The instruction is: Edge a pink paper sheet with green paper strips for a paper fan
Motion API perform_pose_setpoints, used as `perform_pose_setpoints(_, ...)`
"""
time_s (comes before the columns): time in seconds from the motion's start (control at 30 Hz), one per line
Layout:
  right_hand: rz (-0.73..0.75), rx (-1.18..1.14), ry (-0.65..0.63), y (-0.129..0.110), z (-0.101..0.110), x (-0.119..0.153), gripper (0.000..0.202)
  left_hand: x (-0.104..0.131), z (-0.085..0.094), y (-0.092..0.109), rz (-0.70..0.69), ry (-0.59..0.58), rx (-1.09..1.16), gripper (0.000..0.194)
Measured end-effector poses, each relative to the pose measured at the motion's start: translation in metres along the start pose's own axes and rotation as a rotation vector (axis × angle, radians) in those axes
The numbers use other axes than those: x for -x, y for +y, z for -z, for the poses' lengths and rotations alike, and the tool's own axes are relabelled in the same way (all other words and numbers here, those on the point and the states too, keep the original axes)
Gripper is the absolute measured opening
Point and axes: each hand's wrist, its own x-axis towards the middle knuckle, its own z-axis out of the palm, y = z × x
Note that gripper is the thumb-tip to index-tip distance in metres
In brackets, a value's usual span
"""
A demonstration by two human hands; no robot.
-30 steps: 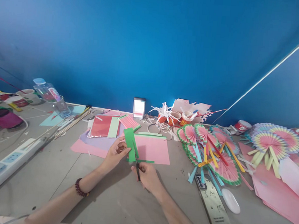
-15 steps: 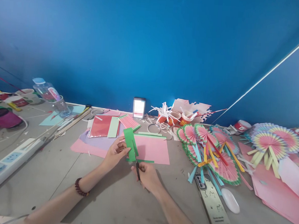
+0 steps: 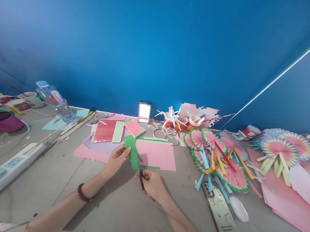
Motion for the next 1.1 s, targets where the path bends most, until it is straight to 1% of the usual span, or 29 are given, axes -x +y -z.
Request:
perform_pose_setpoints(0.2,0.014,-0.006,-0.003,-0.0051,-0.0004,0.0037,0.036,0.0023,-0.0006,-0.0051,-0.013,-0.04,-0.012,0.035)
perform_pose_setpoints(0.37,0.036,-0.023,-0.016,-0.0098,-0.0001,0.0056,0.035,0.0031,-0.0014,-0.0087,-0.006,-0.052,-0.012,0.036)
perform_pose_setpoints(0.63,0.057,-0.016,-0.005,-0.0015,-0.0002,0.0025,0.035,0.0027,-0.0018,-0.0092,0.003,-0.052,-0.016,0.037)
perform_pose_setpoints(0.9,0.085,-0.003,0.013,-0.0012,-0.001,0.0009,0.036,0.003,-0.0021,-0.0085,-0.003,-0.048,-0.029,0.036)
perform_pose_setpoints(1.1,0.051,0.009,0.032,-0.0037,-0.0014,0.003,0.035,0.0031,-0.0024,-0.0057,0.003,-0.05,-0.048,0.037)
